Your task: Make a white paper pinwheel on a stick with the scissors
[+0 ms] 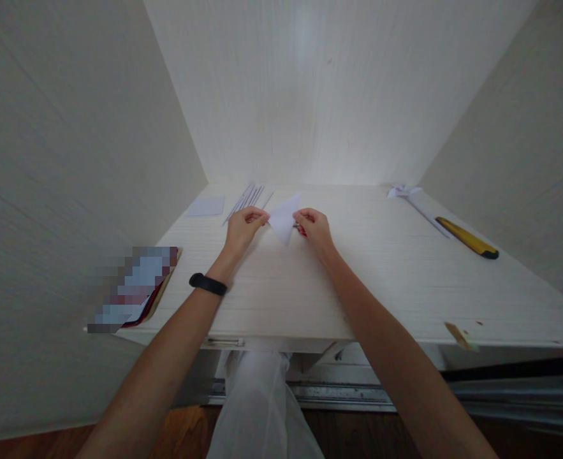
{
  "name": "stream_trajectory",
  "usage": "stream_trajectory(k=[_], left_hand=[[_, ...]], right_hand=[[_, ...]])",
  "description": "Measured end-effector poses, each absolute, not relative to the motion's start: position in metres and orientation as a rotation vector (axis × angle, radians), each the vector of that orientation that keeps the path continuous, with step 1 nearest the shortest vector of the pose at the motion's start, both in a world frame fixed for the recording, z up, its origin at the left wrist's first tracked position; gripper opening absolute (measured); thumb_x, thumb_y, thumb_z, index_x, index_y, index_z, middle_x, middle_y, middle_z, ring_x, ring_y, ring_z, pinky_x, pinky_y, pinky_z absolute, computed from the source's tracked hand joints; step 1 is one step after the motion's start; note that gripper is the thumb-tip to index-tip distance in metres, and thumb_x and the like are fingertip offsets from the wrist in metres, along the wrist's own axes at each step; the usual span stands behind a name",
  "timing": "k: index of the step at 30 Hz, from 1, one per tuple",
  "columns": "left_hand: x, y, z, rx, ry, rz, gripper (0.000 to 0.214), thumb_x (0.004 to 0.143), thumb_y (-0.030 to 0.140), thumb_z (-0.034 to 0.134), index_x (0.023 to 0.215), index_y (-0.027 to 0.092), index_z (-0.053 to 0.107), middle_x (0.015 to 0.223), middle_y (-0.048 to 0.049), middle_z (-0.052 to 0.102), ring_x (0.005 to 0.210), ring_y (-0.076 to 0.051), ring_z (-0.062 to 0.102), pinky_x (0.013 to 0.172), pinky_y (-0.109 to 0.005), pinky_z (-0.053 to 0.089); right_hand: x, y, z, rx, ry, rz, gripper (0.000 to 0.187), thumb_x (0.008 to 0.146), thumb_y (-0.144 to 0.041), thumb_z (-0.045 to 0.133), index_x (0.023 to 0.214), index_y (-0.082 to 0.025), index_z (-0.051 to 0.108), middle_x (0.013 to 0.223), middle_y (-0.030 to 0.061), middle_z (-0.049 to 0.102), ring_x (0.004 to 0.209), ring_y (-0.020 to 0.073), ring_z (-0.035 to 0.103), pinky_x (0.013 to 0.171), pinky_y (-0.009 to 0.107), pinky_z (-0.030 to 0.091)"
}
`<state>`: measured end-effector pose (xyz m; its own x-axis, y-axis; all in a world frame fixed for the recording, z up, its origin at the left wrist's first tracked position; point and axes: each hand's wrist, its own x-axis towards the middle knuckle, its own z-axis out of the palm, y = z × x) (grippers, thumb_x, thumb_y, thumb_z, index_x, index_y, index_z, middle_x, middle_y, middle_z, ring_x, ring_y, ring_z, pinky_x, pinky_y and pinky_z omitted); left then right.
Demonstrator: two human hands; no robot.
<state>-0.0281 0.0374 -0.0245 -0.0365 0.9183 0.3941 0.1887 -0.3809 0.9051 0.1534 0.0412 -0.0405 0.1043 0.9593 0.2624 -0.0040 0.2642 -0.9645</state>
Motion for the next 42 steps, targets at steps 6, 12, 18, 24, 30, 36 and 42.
stream_trajectory(k=[6, 12, 18, 24, 30, 36, 42], left_hand=[[-0.0273, 0.0356, -0.0230, 1.616, 1.182, 1.453, 0.013, 0.066, 0.029, 0.071, 0.067, 0.017, 0.067, 0.065, -0.0013, 0.064, 0.062, -0.013, 0.058, 0.066, -0.028, 0.045], [-0.0268, 0.0338, -0.0223, 1.620, 1.186, 1.446, 0.012, 0.067, 0.028, 0.070, 0.067, 0.016, 0.067, 0.064, -0.0009, 0.064, 0.062, -0.013, 0.057, 0.065, -0.027, 0.044], [-0.0267, 0.0339, -0.0219, 1.621, 1.190, 1.433, 0.014, 0.066, 0.030, 0.071, 0.066, 0.017, 0.066, 0.064, -0.0010, 0.064, 0.062, -0.013, 0.057, 0.065, -0.027, 0.044], [-0.0273, 0.0357, -0.0243, 1.610, 1.188, 1.428, 0.014, 0.065, 0.031, 0.071, 0.066, 0.017, 0.067, 0.064, -0.0013, 0.064, 0.062, -0.014, 0.057, 0.066, -0.028, 0.043], [-0.0278, 0.0360, -0.0257, 1.623, 1.174, 1.420, 0.014, 0.066, 0.030, 0.071, 0.067, 0.017, 0.067, 0.066, -0.0019, 0.065, 0.063, -0.013, 0.058, 0.066, -0.028, 0.044], [-0.0283, 0.0363, -0.0263, 1.639, 1.187, 1.419, 0.012, 0.066, 0.029, 0.070, 0.067, 0.017, 0.068, 0.064, -0.0015, 0.065, 0.062, -0.014, 0.058, 0.065, -0.028, 0.044], [-0.0285, 0.0368, -0.0268, 1.657, 1.182, 1.402, 0.014, 0.066, 0.030, 0.070, 0.067, 0.017, 0.067, 0.065, -0.0016, 0.065, 0.063, -0.014, 0.059, 0.065, -0.028, 0.045]], right_hand=[[0.1536, 0.0414, -0.0419, -1.048, -1.235, 0.929, 0.024, 0.065, -0.041, 0.064, 0.070, -0.018, 0.056, 0.052, -0.0048, 0.048, 0.051, 0.0080, 0.043, 0.044, 0.019, 0.034], [0.1561, 0.0404, -0.0384, -1.012, -1.213, 0.901, 0.022, 0.067, -0.038, 0.063, 0.071, -0.017, 0.058, 0.054, -0.0046, 0.049, 0.051, 0.0079, 0.043, 0.046, 0.020, 0.035], [0.1565, 0.0426, -0.0402, -1.031, -1.224, 0.879, 0.023, 0.068, -0.041, 0.063, 0.070, -0.018, 0.058, 0.054, -0.0042, 0.049, 0.051, 0.0083, 0.043, 0.045, 0.021, 0.034], [0.1552, 0.0416, -0.0394, -1.029, -1.208, 0.907, 0.024, 0.068, -0.041, 0.064, 0.071, -0.019, 0.057, 0.052, -0.0052, 0.047, 0.049, 0.0073, 0.041, 0.042, 0.019, 0.033], [0.1551, 0.0417, -0.0372, -1.022, -1.170, 0.926, 0.019, 0.068, -0.035, 0.064, 0.070, -0.018, 0.057, 0.053, -0.0054, 0.048, 0.047, 0.0064, 0.041, 0.044, 0.021, 0.035], [0.1547, 0.0411, -0.0369, -1.027, -1.164, 0.923, 0.017, 0.068, -0.034, 0.063, 0.069, -0.018, 0.057, 0.052, -0.0055, 0.048, 0.046, 0.0060, 0.039, 0.044, 0.020, 0.035], [0.1552, 0.0381, -0.0345, -0.998, -1.134, 0.930, 0.018, 0.069, -0.035, 0.062, 0.072, -0.018, 0.058, 0.058, -0.0049, 0.050, 0.046, 0.0056, 0.040, 0.043, 0.021, 0.034]])
